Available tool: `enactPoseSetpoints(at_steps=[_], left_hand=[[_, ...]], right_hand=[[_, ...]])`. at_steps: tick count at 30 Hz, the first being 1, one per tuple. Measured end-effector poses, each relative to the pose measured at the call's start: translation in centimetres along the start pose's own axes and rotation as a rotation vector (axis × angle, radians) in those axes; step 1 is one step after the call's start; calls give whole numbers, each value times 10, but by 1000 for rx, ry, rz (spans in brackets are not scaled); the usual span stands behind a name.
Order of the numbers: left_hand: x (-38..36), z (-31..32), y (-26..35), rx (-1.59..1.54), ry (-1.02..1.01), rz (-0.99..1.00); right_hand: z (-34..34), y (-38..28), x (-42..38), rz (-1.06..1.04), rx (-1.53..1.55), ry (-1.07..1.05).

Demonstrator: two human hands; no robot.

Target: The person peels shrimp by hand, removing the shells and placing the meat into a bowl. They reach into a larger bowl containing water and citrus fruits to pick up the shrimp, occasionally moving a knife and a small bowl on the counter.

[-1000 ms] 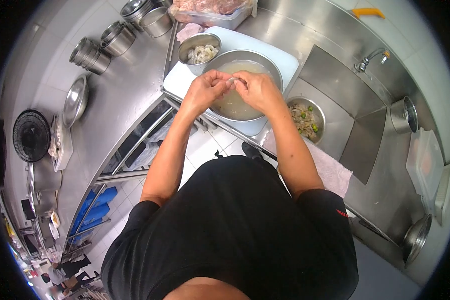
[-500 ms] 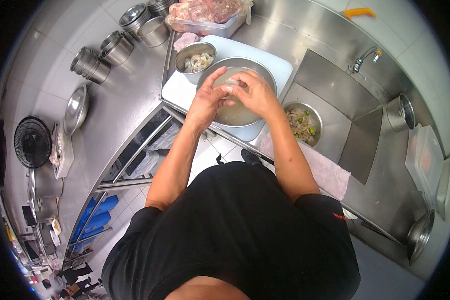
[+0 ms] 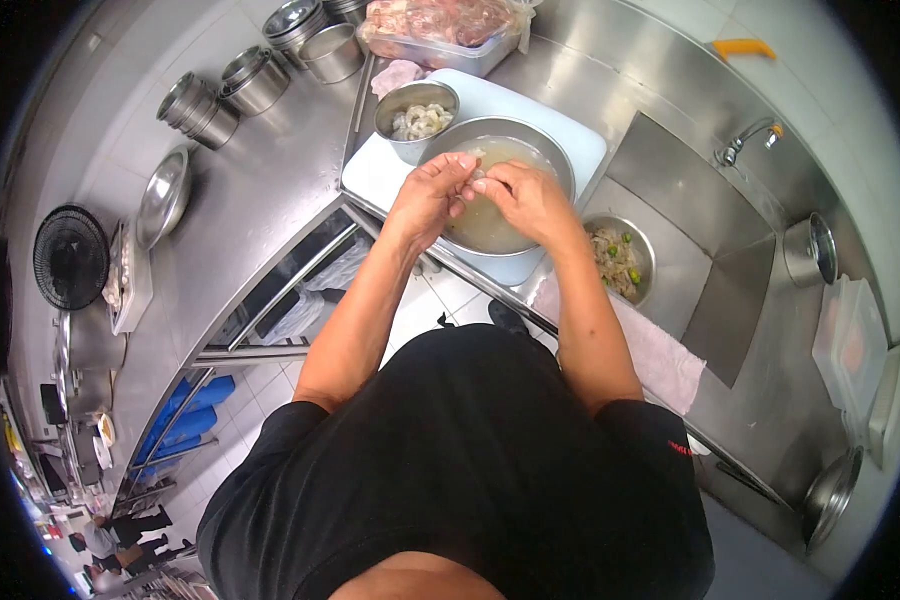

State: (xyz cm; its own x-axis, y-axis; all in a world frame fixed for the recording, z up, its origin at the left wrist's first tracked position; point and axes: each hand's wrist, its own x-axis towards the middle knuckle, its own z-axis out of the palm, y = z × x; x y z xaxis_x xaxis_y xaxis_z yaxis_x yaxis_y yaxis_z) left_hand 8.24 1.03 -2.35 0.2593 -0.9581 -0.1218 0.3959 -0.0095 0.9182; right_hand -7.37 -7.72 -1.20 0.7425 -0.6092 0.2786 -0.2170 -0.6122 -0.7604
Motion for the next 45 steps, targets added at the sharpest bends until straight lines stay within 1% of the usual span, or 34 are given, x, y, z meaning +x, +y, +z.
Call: enactPoseSetpoints(at_steps=[1,3,4,6,7,9,10,12,15,18,20,21,22,23,24,27,29,30,31,32,34,35,38,40,44,45], left_hand=[[1,0,0,-16,-25,0],[3,6,-1,-104,29,-5],[4,8,-1,-147,58,-9],[12,4,4,-121,99,45],[18,0,8,-109,119,70],[36,-21,25,341,220,189],[50,-32,28,457,338,322],[60,-56,42,1002,466,447],[54,-52,44,1303,366,777],[48,-15,30,1470,-70,209],[52,0,1,1749,-147,222],[60,-2,-20,1812,-143,262],[70,-7,-43,1876,-142,303],[77,-9,-53,1942,-143,351],[75,-4,-48,1843,-151,327],[51,13,-15,1533,-183,231],[40,17,6,1308,-193,154],[39,16,7,1221,-175,171],[37,14,7,1132,-154,187],[35,14,8,1042,-130,205],[30,13,12,986,-89,231],[27,12,12,956,-65,241],[25,11,2,551,-93,228],[25,8,0,327,-115,82],[32,2,6,-41,-232,-137],[35,-2,8,-23,-218,-135]], right_hand=[[1,0,-1,-8,7,2],[2,1,-1,-30,22,6],[1,1,-3,-33,-12,37],[-1,-2,-6,-40,-80,99],[-3,2,-8,-42,-48,159],[-15,17,-19,-41,14,279],[-23,23,-26,61,45,324],[-45,39,-42,261,106,417],[-69,79,-73,396,-203,476],[-80,116,-98,526,-632,153],[-79,100,-88,383,-610,281],[-75,88,-83,315,-596,342],[-71,76,-78,227,-564,349],[-66,63,-69,140,-533,361],[-62,52,-59,50,-503,376],[-44,31,-41,-126,-482,254],[-29,24,-29,-136,-495,204],[-25,22,-24,-145,-503,179],[-25,18,-19,-96,-474,93],[-26,18,-16,-59,-440,61],[-24,20,-7,6,-370,-8],[-24,21,-5,5,-312,2],[-21,19,-3,21,-140,35],[-23,14,-5,45,-38,75],[-23,23,-7,-90,-53,103],[-25,27,-8,-138,-60,109]])
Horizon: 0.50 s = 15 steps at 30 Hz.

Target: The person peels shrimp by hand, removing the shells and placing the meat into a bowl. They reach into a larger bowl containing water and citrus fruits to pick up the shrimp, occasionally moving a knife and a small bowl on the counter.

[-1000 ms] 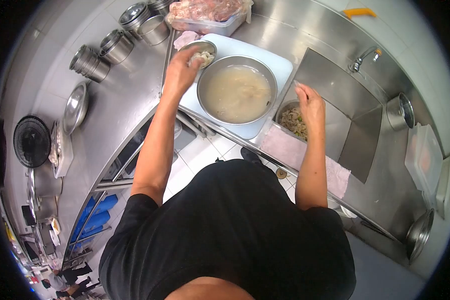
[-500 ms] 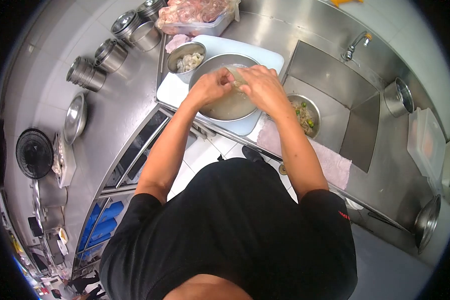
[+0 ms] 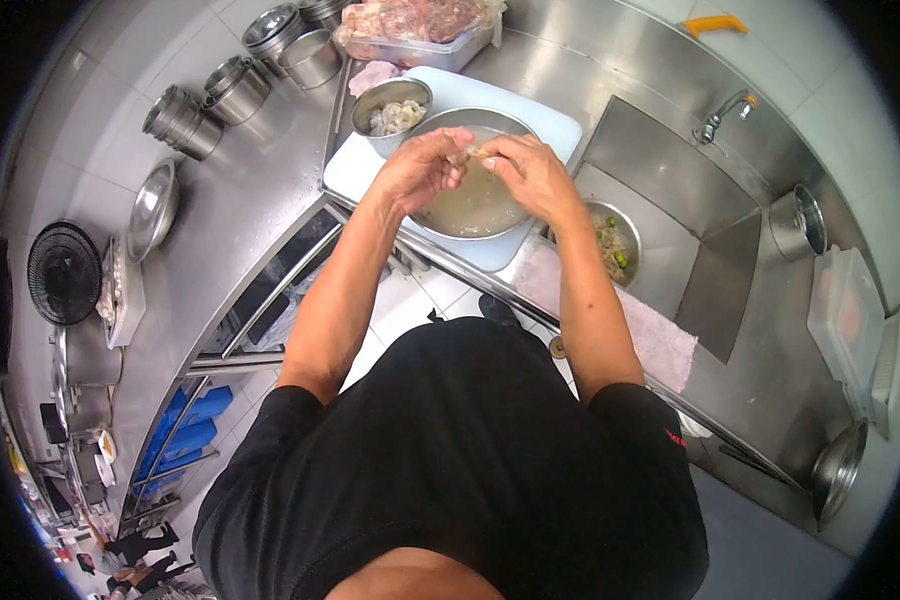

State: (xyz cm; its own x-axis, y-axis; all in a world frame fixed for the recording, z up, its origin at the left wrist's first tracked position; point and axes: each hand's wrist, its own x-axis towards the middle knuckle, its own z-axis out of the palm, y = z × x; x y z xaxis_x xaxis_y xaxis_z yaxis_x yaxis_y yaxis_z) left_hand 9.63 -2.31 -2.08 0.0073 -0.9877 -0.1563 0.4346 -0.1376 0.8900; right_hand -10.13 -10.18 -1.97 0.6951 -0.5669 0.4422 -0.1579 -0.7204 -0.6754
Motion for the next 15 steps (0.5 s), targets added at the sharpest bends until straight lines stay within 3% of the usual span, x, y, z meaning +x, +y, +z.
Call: enactPoseSetpoints(at_steps=[2,5,6,8,9,11,13,15], left_hand=[[5,-7,3,36,26,-2],[5,-10,1,717,198,83],[2,-11,-1,1139,219,101],[15,-33,-36,1571,173,307],[20,-40,-49,1784,145,413],[17,-32,-54,1905,-16,246],[19,-28,-50,1960,-128,131],[4,-8,-30,1659,-15,121]], right_hand=[[-9,4,-8,22,12,56],[-33,15,-29,243,134,209],[-42,25,-38,331,221,263],[-58,38,-57,531,116,370],[-64,51,-67,551,-143,280],[-68,63,-81,576,-662,90],[-65,59,-73,345,-617,211],[-51,30,-58,151,-537,251]])
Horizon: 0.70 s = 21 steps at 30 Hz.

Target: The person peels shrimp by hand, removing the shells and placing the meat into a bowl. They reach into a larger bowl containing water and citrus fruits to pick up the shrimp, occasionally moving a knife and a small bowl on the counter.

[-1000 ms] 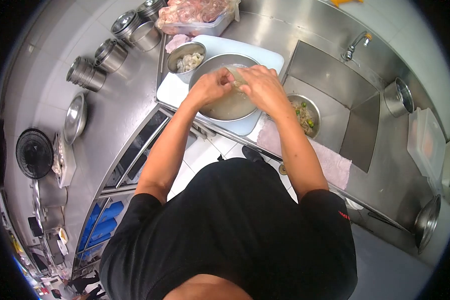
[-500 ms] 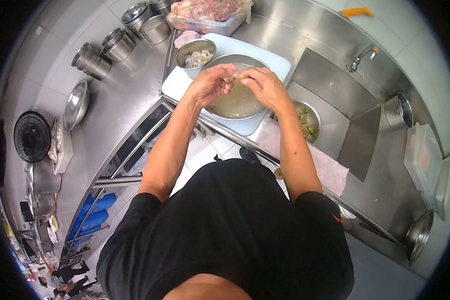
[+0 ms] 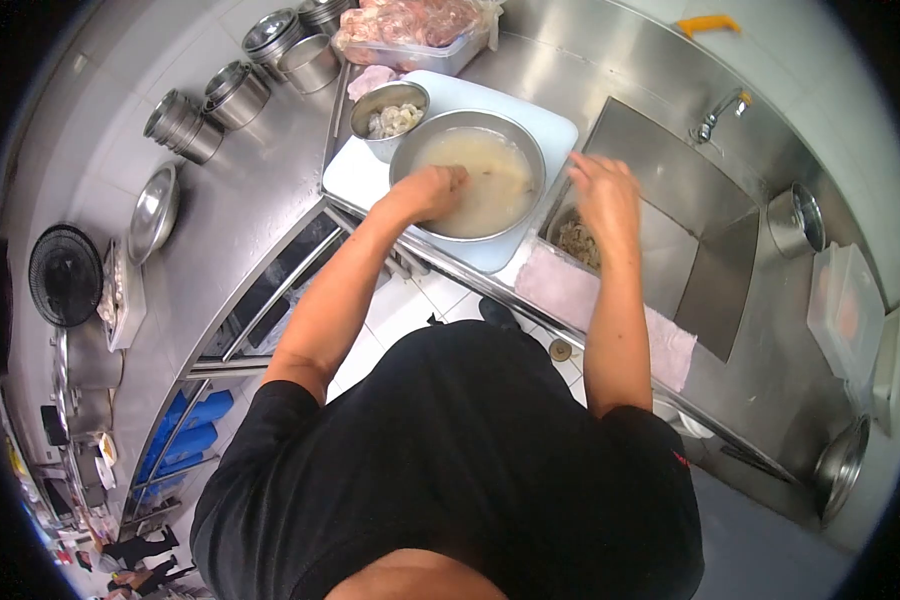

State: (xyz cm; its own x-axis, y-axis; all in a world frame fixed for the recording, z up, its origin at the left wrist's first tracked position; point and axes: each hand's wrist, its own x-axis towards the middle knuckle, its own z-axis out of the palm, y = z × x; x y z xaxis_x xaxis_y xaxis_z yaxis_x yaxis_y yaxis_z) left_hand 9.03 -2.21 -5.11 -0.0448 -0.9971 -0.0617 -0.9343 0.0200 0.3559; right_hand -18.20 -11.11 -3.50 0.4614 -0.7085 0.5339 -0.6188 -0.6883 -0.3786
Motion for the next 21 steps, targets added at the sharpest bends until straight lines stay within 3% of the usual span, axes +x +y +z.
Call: enactPoseSetpoints(at_steps=[3,5,9,18,21], left_hand=[[-9,-30,19,-548,58,-125],[-9,-35,18,-932,110,-166],[-21,-49,21,-1057,201,-126],[-28,-49,6,-989,198,-94],[-29,-47,8,-1026,194,-52]], right_hand=[[11,-49,20,-137,219,-127],[26,-71,29,-78,352,-174],[40,-90,38,-17,550,-230],[30,-112,44,95,571,-358],[49,-92,44,132,577,-412]])
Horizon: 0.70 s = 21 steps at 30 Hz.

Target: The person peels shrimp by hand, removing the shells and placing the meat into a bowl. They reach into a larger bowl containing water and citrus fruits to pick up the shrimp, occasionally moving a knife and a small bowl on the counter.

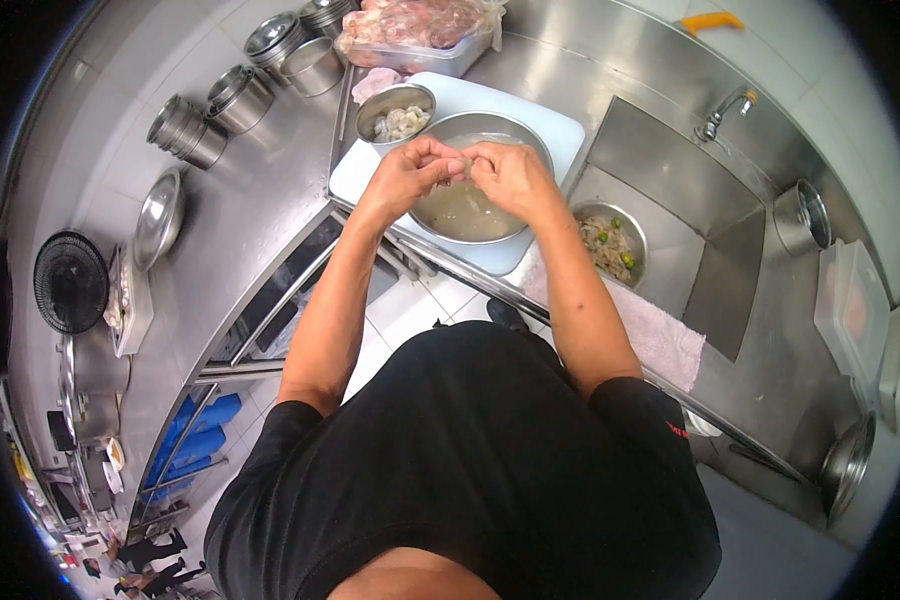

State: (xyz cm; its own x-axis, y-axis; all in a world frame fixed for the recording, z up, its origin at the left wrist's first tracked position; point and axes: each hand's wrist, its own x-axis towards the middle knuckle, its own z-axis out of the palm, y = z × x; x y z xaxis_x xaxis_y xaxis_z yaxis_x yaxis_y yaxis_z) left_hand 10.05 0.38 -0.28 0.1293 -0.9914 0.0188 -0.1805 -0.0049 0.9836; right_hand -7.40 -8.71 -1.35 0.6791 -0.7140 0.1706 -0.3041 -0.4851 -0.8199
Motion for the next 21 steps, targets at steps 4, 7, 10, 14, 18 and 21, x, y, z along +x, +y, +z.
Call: enactPoseSetpoints(at_steps=[4,7,10,14,18,21], left_hand=[[-2,2,8,-51,-11,-44],[-3,9,8,-9,-2,-28],[-1,15,3,41,28,34],[-2,19,-2,44,44,63],[-6,20,1,-225,-3,-2],[-7,25,-16,-486,-17,40]], right_hand=[[-7,-11,-9,-40,64,57],[-11,-21,-17,-81,36,100],[-12,-19,-14,-58,-12,70],[-14,-15,-14,13,-3,33],[-10,-3,-13,46,171,25],[-11,-10,-15,25,212,37]])
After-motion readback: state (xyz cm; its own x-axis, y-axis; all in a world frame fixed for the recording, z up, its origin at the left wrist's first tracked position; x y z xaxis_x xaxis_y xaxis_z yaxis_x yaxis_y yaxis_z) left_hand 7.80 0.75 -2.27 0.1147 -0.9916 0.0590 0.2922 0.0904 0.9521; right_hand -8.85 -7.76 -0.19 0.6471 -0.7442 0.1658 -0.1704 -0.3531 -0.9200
